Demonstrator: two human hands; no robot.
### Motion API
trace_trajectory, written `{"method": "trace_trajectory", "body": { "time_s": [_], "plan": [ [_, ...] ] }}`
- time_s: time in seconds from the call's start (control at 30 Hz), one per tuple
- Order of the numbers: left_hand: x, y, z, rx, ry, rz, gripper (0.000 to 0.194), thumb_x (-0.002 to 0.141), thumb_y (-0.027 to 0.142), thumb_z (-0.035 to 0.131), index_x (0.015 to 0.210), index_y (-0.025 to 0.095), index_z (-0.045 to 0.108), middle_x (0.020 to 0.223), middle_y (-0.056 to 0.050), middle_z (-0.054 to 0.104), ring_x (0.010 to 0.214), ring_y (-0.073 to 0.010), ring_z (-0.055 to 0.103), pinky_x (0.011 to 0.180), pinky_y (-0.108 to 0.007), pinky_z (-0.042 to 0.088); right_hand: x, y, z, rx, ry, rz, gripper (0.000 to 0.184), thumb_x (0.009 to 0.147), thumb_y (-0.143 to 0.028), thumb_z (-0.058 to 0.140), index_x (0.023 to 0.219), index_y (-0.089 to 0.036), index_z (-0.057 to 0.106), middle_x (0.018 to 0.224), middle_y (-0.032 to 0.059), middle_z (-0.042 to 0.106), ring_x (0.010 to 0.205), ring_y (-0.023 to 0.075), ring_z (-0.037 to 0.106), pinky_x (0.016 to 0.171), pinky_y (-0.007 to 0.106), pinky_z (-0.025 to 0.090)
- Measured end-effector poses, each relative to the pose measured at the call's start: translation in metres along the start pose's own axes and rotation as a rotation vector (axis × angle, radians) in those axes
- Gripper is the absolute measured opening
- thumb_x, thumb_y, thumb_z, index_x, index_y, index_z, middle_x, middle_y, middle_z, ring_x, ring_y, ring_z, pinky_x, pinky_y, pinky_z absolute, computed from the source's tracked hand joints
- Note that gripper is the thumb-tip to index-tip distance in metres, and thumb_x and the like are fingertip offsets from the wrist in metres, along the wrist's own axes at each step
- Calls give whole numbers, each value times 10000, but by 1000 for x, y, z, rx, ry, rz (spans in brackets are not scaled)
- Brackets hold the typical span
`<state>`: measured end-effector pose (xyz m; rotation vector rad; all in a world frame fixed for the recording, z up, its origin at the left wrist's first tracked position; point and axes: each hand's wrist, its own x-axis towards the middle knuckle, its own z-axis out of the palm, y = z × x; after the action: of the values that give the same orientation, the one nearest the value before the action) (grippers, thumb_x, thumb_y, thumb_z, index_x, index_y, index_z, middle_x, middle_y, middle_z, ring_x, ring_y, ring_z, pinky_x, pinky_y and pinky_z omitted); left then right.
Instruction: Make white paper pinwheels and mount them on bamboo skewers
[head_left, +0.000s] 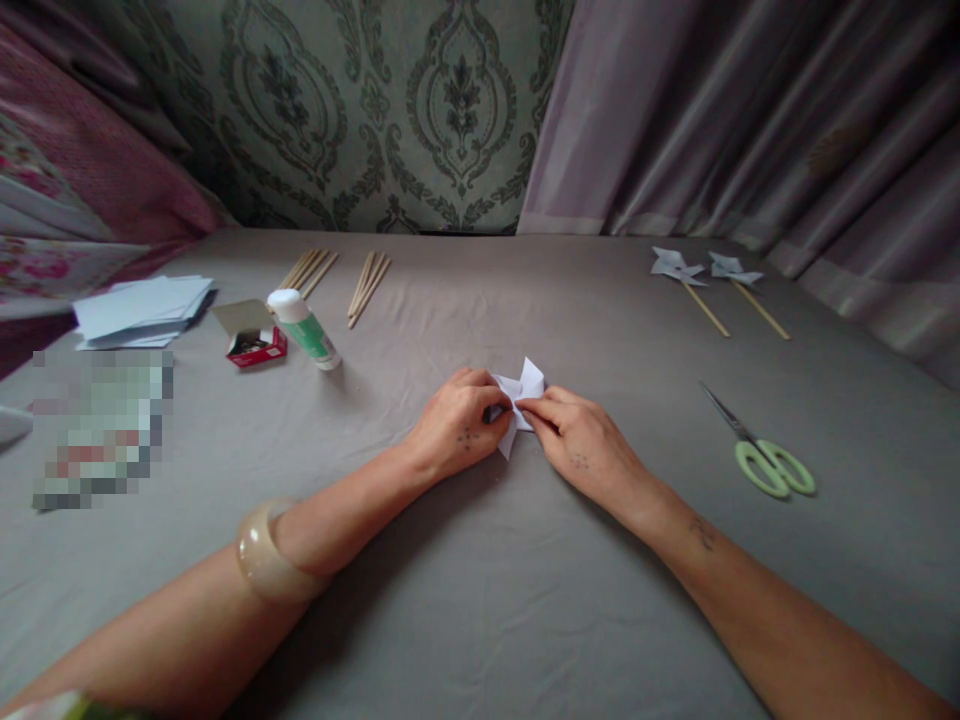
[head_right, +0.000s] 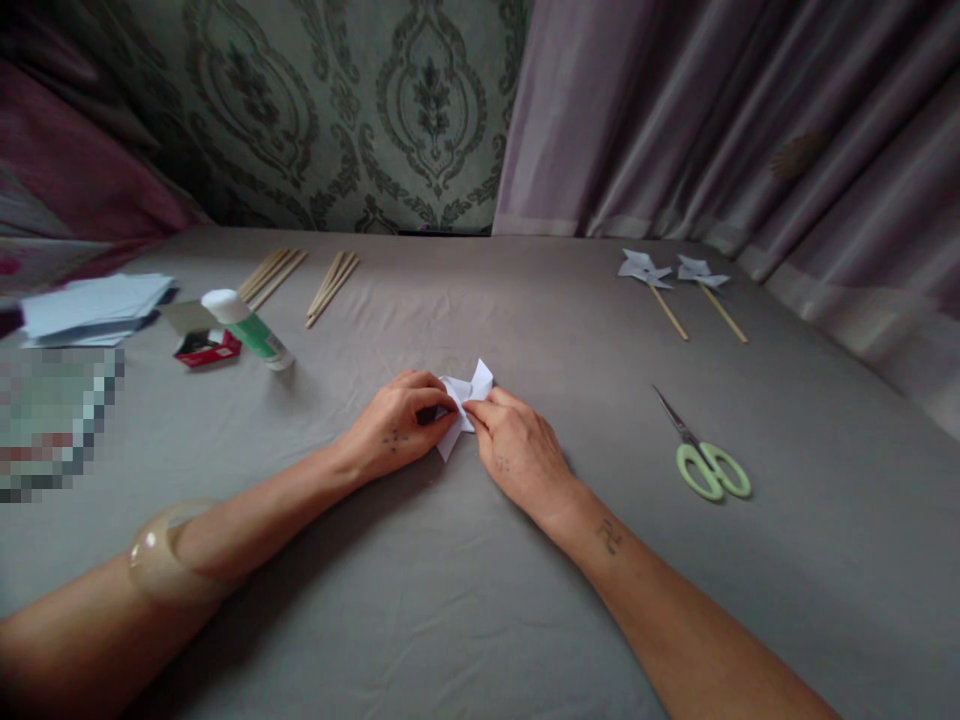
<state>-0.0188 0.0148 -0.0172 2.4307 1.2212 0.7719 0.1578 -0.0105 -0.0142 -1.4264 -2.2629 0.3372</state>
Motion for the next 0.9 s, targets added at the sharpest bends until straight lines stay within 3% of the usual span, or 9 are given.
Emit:
{"method": "trace_trajectory", "body": {
  "time_s": [0.57, 0.7, 0.9],
  "plan": [
    [1, 2, -3, -18, 10, -25, 157, 802, 164, 567, 813, 155, 724, 859, -75, 673, 825, -179, 602, 795, -305, 472, 3, -4, -7, -51, -87, 19, 280, 929, -200, 454, 1032, -216, 714, 948, 74, 678, 874, 194, 634, 737, 278, 455],
    [3, 4, -7, -57, 115, -116, 167, 825, 208, 563, 795, 147, 716, 835, -70, 665, 796, -169, 603, 766, -288, 473, 8, -9, -16, -162, -138, 39, 293, 908, -199, 457, 1048, -223, 714, 988, 80, 679, 933, 210, 619, 756, 287, 442],
    [5, 0, -7, -25, 271, -209, 160, 814, 215, 574, 776, 158, 718, 818, -63, 672, 786, -169, 598, 770, -286, 470, 27, -18, -31, -291, -316, 16, 335, 825, -133, 465, 1017, -220, 724, 1033, 78, 688, 1015, 222, 593, 797, 287, 411]
  ]
}}
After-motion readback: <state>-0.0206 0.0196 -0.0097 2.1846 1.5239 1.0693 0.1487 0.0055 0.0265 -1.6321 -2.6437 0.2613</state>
